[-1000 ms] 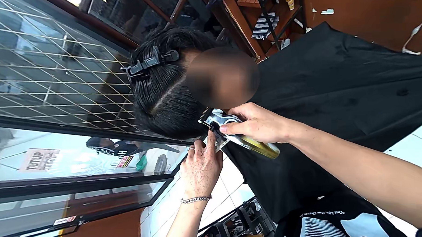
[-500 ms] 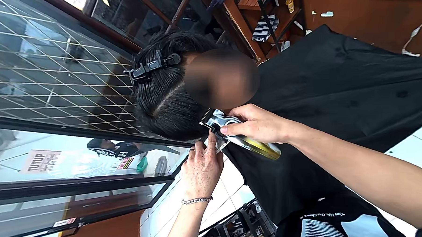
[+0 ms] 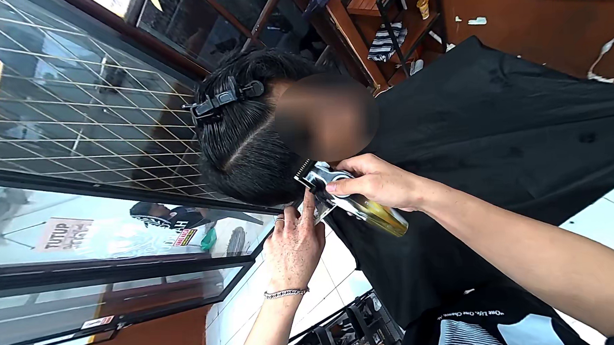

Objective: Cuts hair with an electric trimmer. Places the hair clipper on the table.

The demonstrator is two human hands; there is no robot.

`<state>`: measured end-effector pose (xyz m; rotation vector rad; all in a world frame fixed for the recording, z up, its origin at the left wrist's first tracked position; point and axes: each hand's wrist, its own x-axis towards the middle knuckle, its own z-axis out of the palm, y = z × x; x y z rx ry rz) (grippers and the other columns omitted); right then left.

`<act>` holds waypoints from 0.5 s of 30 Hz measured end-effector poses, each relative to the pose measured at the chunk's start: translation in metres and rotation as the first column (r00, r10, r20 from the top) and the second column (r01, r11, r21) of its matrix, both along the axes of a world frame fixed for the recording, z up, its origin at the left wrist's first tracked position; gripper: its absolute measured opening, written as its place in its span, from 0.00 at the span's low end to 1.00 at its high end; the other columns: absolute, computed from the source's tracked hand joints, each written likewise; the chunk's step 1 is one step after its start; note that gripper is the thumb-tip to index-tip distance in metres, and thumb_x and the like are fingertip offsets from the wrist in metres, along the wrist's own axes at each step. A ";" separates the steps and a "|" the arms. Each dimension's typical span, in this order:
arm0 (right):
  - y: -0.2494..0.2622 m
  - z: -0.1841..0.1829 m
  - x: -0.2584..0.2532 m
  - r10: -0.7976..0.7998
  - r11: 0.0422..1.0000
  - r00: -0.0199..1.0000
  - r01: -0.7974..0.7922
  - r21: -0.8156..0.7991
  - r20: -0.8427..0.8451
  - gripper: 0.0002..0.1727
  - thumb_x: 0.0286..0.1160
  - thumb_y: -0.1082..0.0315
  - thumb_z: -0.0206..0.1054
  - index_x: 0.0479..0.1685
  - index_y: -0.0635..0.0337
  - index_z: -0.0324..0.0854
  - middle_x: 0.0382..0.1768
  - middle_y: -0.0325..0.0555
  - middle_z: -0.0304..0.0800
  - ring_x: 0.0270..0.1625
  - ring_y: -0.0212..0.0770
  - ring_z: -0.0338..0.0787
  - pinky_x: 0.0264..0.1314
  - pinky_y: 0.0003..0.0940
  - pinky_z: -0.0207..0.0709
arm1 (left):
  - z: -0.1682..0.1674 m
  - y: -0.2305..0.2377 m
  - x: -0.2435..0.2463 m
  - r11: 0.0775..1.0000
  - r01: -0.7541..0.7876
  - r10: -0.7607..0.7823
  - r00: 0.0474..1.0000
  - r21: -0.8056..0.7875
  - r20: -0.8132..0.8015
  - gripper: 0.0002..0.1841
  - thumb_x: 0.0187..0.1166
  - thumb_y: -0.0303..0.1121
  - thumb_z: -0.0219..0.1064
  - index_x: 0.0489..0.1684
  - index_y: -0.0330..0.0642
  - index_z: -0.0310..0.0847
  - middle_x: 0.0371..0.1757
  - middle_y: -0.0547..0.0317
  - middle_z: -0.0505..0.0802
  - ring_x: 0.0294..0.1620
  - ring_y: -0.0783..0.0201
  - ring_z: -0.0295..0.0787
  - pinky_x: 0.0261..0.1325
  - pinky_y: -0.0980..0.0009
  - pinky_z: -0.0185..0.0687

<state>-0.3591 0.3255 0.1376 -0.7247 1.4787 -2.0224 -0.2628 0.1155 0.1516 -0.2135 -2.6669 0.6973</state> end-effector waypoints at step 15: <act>0.004 -0.002 -0.001 0.111 0.984 0.983 -0.089 -0.153 0.143 0.14 0.88 0.64 0.58 0.51 0.67 0.82 0.34 0.47 0.88 0.30 0.35 0.91 0.34 0.31 0.90 | 0.000 0.001 0.000 1.000 -0.006 0.006 1.000 -0.004 -0.010 0.29 0.69 0.37 0.68 0.76 0.45 0.83 0.39 0.35 0.91 0.32 0.37 0.91 0.20 0.51 0.74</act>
